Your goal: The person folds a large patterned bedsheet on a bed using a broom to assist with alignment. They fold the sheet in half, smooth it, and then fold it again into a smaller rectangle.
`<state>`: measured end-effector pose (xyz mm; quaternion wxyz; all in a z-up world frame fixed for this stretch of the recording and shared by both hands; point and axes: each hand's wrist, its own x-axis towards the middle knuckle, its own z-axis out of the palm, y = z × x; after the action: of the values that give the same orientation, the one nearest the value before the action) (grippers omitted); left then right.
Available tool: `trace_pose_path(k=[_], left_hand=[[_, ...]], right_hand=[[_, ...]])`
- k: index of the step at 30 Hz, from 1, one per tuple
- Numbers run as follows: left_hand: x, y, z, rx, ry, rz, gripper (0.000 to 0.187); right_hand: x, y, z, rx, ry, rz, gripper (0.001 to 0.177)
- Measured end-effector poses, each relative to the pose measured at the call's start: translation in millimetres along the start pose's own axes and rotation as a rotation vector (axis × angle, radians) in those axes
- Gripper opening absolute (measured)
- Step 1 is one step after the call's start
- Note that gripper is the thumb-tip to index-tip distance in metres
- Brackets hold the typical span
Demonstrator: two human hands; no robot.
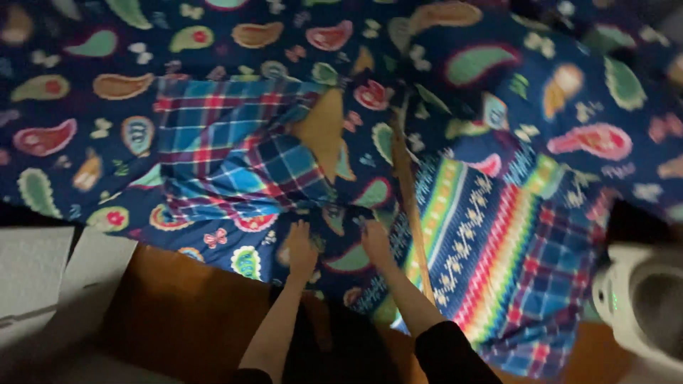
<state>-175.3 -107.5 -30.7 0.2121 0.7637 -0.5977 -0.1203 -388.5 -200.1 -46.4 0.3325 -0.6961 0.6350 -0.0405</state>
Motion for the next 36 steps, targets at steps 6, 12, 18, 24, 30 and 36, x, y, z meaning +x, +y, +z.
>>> trace_pose_path(k=[6, 12, 18, 24, 30, 36], left_hand=[[23.4, -101.6, -41.8, 0.140, 0.343, 0.013, 0.060], [59.5, -165.1, -49.9, 0.394, 0.192, -0.182, 0.060], [71.1, -194.3, -50.8, 0.364, -0.029, -0.204, 0.092], [121.4, -230.0, -82.8, 0.239, 0.058, -0.101, 0.086], [237.3, -263.5, -147.4, 0.061, 0.483, 0.054, 0.027], [385.2, -275.7, -294.8, 0.167, 0.923, 0.066, 0.021]], right_hand=[[77.1, -31.4, 138.0, 0.030, 0.215, -0.598, 0.031], [112.8, -64.7, 164.5, -0.288, 0.185, -0.708, 0.078], [144.5, -66.5, 156.0, -0.477, 0.041, -0.501, 0.091], [155.3, -125.9, 81.4, -0.266, 0.377, -0.620, 0.061], [223.1, -309.7, -89.4, -0.355, 0.585, -0.711, 0.051], [327.3, -490.5, -186.7, -0.301, 1.000, -1.036, 0.044]])
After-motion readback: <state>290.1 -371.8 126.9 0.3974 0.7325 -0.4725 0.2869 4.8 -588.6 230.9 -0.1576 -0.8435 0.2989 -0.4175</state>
